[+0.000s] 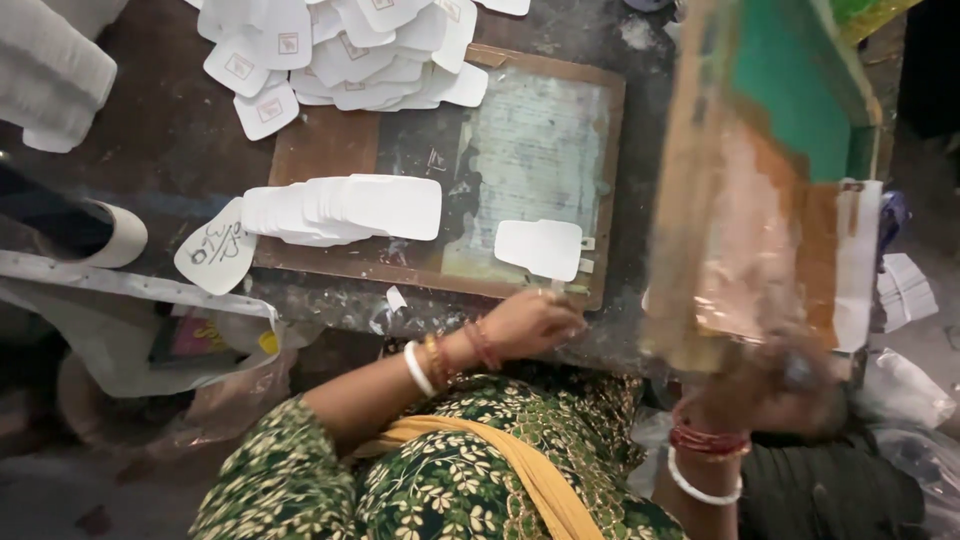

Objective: Performing manual screen printing on small white material tags.

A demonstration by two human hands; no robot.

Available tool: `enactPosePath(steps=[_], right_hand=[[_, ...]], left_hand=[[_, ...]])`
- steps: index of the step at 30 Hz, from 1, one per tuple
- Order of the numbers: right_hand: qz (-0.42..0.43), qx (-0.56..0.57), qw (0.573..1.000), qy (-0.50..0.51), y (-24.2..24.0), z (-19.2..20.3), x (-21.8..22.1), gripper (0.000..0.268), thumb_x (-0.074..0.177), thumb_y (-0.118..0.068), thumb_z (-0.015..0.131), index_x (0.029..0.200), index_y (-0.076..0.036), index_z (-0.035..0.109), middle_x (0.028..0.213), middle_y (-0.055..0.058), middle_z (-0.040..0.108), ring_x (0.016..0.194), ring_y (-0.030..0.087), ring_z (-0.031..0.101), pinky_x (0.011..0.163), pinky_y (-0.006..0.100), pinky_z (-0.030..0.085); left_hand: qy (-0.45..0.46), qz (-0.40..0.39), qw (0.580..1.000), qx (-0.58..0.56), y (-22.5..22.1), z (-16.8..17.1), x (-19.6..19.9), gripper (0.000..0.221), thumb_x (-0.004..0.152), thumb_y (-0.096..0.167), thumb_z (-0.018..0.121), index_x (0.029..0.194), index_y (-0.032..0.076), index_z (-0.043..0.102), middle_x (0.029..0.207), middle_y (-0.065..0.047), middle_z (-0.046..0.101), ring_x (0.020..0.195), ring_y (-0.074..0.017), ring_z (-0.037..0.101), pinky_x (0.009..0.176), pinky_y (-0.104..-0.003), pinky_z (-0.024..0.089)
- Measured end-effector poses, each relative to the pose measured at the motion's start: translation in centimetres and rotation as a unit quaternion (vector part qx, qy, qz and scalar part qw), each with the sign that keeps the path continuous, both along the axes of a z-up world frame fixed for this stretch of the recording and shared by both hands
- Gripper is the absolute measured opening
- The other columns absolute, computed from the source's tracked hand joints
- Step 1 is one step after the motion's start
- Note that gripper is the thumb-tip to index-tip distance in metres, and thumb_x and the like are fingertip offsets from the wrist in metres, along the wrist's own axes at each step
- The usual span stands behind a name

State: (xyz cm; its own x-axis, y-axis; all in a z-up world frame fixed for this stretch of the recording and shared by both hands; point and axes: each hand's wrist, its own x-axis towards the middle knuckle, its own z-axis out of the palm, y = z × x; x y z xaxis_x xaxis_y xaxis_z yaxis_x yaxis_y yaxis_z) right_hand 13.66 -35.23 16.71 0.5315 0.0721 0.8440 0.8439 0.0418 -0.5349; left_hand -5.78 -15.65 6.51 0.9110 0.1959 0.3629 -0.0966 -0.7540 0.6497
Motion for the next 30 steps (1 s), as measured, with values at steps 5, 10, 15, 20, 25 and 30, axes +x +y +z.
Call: enactPosePath(steps=[5,10,15,20,25,30], right_hand=[[0.14,-0.325,0.935,-0.012,5.1,0.8,-5.6,0.016,0.103,-0.01,0.07,0.116,-0.001,0.07,0.107,0.017,0.073,0.093,0.029,0.073,0.081,0.037,0.058],[0.215,-0.5,0.839,-0.015,12.5,0.3,-3.0,0.017,0.094,-0.013,0.071,0.11,-0.009,0.073,0.097,0.014,0.074,0.084,0.032,0.07,0.073,0.041,0.055],[0.268,-0.524,0.807,-0.041,18.4,-0.9,0.5,0.024,0.089,-0.009,0.068,0.11,-0.014,0.076,0.102,0.012,0.075,0.087,0.032,0.07,0.073,0.042,0.055],[0.34,-0.55,0.762,0.028,16.9,-0.7,0.0,0.029,0.087,-0.001,0.066,0.111,-0.014,0.077,0.098,0.011,0.075,0.087,0.029,0.073,0.076,0.039,0.058],[0.423,-0.567,0.707,-0.027,12.6,-1.1,-1.1,0.029,0.083,0.001,0.068,0.108,-0.012,0.077,0.103,0.009,0.076,0.092,0.027,0.073,0.081,0.039,0.058],[0.52,-0.578,0.624,-0.075,12.9,0.8,0.9,0.033,0.073,0.002,0.069,0.102,-0.011,0.078,0.105,0.006,0.074,0.098,0.028,0.069,0.087,0.04,0.055]], left_hand=[[0.091,0.063,0.841,-0.53,1.0,3.2,-4.9,0.038,0.096,0.04,0.067,0.095,0.002,0.069,0.088,-0.014,0.076,0.08,-0.0242,0.073,0.073,-0.038,0.058],[0.226,0.195,0.927,-0.225,1.9,-0.4,-6.2,0.059,0.078,0.056,0.079,0.087,0.001,0.064,0.078,-0.019,0.073,0.073,-0.037,0.071,0.067,-0.047,0.055],[0.234,0.207,0.939,-0.141,2.5,-0.8,-6.4,0.065,0.067,0.064,0.082,0.085,0.003,0.067,0.077,-0.02,0.071,0.074,-0.0408,0.069,0.068,-0.051,0.054],[0.222,0.216,0.941,-0.134,2.5,-0.6,-6.6,0.067,0.067,0.067,0.082,0.08,0.003,0.067,0.074,-0.02,0.069,0.073,-0.041,0.068,0.068,-0.051,0.054],[0.222,0.207,0.944,-0.132,2.6,-1.0,-6.6,0.069,0.067,0.068,0.081,0.079,0.002,0.066,0.073,-0.021,0.069,0.071,-0.0406,0.068,0.067,-0.05,0.054],[0.191,0.205,0.953,-0.121,2.0,-0.9,-6.9,0.067,0.069,0.068,0.08,0.082,0.003,0.067,0.073,-0.021,0.069,0.07,-0.0398,0.069,0.065,-0.049,0.054]])
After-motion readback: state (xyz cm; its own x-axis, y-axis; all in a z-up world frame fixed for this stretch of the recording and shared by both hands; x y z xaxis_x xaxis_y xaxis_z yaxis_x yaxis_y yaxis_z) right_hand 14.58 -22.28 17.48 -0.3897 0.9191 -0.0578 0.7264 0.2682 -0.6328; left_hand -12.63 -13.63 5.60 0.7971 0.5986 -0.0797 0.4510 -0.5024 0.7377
